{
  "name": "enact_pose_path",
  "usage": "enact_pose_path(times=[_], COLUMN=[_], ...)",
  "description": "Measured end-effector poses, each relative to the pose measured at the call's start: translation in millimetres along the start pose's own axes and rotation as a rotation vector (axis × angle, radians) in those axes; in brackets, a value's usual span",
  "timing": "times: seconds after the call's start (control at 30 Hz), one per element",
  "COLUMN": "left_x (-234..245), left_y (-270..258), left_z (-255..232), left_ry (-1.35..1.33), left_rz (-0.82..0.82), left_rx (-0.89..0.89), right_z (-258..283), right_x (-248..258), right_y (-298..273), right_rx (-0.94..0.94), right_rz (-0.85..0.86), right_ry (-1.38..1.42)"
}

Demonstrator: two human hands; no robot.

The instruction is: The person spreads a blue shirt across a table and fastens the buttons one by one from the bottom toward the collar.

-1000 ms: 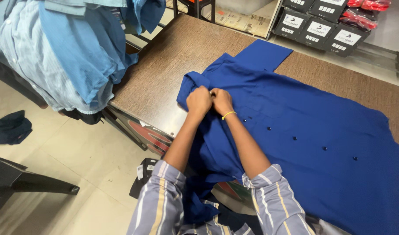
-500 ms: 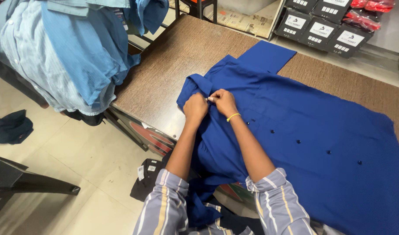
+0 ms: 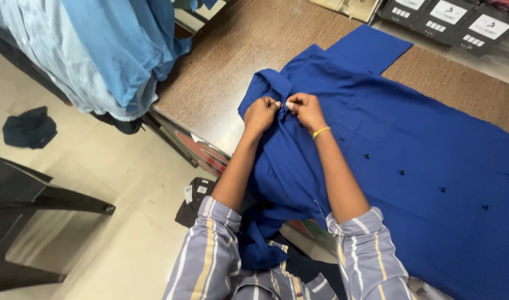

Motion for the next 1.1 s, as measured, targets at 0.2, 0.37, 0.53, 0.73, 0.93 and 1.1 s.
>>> enact_pose_path(times=[0.2,0.37,0.53,0.73,0.93,1.1], left_x=[-0.9,-5.6,-8.1,-3.0,-0.9,1.5], left_y=[1.0,7.2,12.5,15.7,13.8,12.5], left_z=[3.1,10.9,16.7,18.2,16.7,14.1], left_ry=[-0.045,-0.064,-0.11,-0.418,-0.432,-0.479], left_rz=[0.034,0.029,0.109,0.284,0.277,0.309], left_rx=[0.018,-0.044,-0.044,-0.014,0.007,0.003], right_z=[10.6,9.4,4.3,4.5,38.3,42.6], right_x=[-5.1,0.6,7.3,10.9,5.4,-1.4], right_y=[-10.3,-4.9,2.7,5.5,-22.0,-25.8], right_rx=[-0.016,0.058,0.035,0.072,0.246,0.114], right_rz=[-0.037,0.018,0.174,0.193,-0.033,0.052], right_ry=[0.025,0.067,0.089,0.014,-0.291,-0.14])
Point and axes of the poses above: each hand's wrist, its own y-axis towards the middle knuckle, its own x-axis out of the back of the hand, z = x × y, the point moved 2 cm from there along y, towards the middle knuckle, and after that the axes turned 7 degrees about -x, right-handed, at the moved point
